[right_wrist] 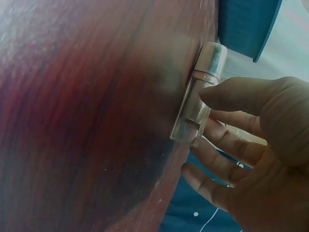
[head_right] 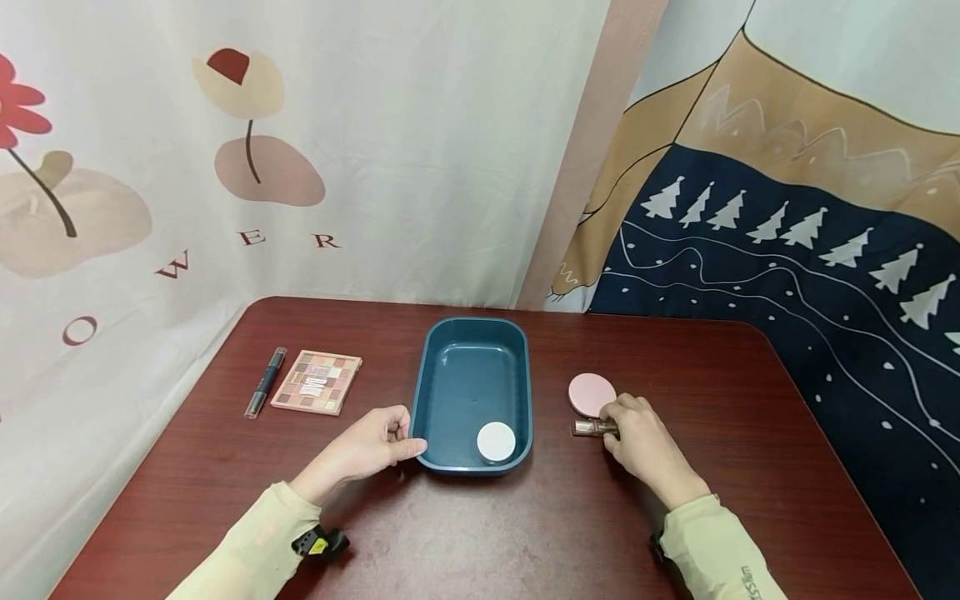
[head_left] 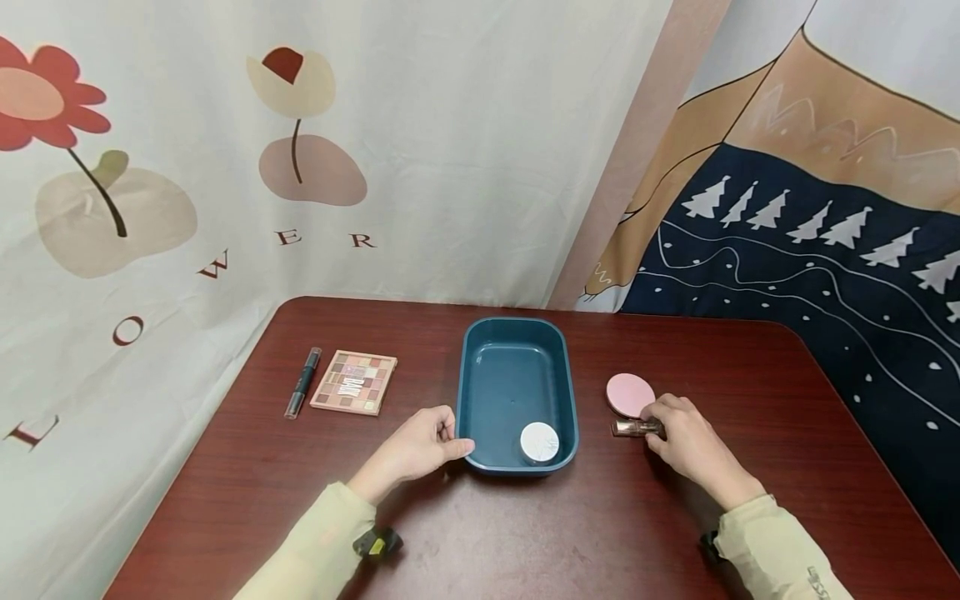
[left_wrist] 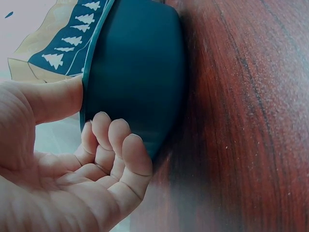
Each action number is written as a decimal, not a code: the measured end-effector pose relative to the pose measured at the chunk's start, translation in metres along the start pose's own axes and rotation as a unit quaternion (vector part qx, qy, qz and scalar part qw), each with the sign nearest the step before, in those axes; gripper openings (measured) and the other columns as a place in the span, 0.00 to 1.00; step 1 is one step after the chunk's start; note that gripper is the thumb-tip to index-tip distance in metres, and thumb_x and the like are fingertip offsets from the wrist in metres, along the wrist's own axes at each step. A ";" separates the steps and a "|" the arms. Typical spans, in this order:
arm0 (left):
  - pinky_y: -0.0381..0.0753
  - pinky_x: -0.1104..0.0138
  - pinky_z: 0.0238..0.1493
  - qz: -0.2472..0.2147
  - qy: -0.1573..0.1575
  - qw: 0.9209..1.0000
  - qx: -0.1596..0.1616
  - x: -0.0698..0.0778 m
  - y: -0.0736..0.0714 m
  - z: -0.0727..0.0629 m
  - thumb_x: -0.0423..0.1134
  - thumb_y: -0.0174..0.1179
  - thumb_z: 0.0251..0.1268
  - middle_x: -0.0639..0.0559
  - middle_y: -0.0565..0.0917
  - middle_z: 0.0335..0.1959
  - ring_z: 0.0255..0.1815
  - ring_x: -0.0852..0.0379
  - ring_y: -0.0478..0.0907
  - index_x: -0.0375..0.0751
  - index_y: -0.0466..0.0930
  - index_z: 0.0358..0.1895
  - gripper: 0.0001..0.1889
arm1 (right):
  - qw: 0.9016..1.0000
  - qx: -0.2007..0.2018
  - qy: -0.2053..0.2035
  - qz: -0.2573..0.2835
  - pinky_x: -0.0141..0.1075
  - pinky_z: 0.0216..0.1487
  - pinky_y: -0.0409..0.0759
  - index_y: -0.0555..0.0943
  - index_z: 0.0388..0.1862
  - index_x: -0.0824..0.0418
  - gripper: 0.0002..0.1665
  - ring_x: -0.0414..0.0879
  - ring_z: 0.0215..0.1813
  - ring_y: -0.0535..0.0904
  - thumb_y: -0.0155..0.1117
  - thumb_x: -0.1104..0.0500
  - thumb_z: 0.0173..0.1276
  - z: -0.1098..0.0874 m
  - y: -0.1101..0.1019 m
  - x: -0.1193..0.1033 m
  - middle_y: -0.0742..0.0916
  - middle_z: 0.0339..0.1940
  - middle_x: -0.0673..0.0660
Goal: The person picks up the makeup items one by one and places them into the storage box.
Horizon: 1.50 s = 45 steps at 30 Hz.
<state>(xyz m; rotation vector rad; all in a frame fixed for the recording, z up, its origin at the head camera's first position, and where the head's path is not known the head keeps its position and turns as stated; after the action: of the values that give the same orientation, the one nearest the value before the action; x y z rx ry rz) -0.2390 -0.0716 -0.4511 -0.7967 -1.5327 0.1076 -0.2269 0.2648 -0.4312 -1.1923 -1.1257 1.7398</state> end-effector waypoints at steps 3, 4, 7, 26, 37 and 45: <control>0.67 0.67 0.25 -0.001 0.000 1.000 0.000 0.000 0.000 0.000 0.36 0.71 0.64 0.57 0.68 0.15 0.18 0.61 0.67 0.41 0.68 0.25 0.19 | 1.000 -0.003 -0.002 -0.002 0.48 0.41 0.79 0.85 0.37 0.61 0.14 0.50 0.41 0.75 0.75 0.72 0.52 0.000 0.002 0.001 0.83 0.37 0.53; 0.67 0.67 0.25 0.000 0.000 1.000 0.000 0.000 0.000 0.000 0.36 0.71 0.64 0.57 0.68 0.15 0.18 0.61 0.67 0.41 0.68 0.25 0.19 | 1.000 -0.004 -0.002 -0.002 0.48 0.41 0.78 0.85 0.37 0.61 0.14 0.50 0.40 0.75 0.75 0.72 0.52 0.000 0.002 0.001 0.83 0.37 0.53; 0.67 0.67 0.25 -0.001 0.001 1.000 0.000 0.001 0.000 0.000 0.36 0.71 0.64 0.57 0.68 0.15 0.18 0.61 0.67 0.41 0.68 0.25 0.19 | 1.000 -0.006 -0.004 -0.003 0.47 0.40 0.78 0.85 0.37 0.60 0.15 0.49 0.39 0.74 0.76 0.72 0.52 0.000 0.003 0.001 0.82 0.35 0.52; 0.66 0.68 0.26 -0.003 -0.002 1.000 0.000 0.000 0.000 0.000 0.36 0.71 0.64 0.57 0.67 0.15 0.19 0.61 0.66 0.41 0.68 0.24 0.19 | 1.000 -0.004 -0.028 -0.010 0.46 0.39 0.79 0.86 0.37 0.60 0.13 0.46 0.37 0.75 0.77 0.71 0.54 0.000 0.001 -0.006 0.82 0.33 0.51; 0.66 0.67 0.26 0.002 0.001 1.000 0.000 0.001 -0.001 0.000 0.37 0.71 0.64 0.57 0.67 0.15 0.19 0.61 0.66 0.41 0.68 0.24 0.19 | 0.998 0.031 -0.052 -0.005 0.45 0.37 0.77 0.85 0.36 0.57 0.13 0.44 0.36 0.73 0.78 0.70 0.55 0.003 -0.012 -0.021 0.82 0.32 0.49; 0.66 0.67 0.26 0.001 0.000 1.000 -0.002 0.001 -0.001 0.000 0.37 0.71 0.65 0.57 0.67 0.15 0.19 0.60 0.66 0.41 0.68 0.25 0.19 | 0.998 0.039 -0.057 0.001 0.43 0.37 0.77 0.86 0.36 0.55 0.14 0.43 0.36 0.73 0.78 0.70 0.56 0.007 -0.019 -0.034 0.82 0.33 0.48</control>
<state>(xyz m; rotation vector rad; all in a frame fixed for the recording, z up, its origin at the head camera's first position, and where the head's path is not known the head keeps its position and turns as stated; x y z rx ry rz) -0.2393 -0.0719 -0.4498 -0.8019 -1.5331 0.1068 -0.2214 0.2391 -0.4013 -1.0597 -1.1130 1.8564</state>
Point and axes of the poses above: each hand's wrist, its own z-axis towards the middle knuckle, its own y-axis out of the palm, x = y × z, the point moved 10 cm from there along z, towards the middle knuckle
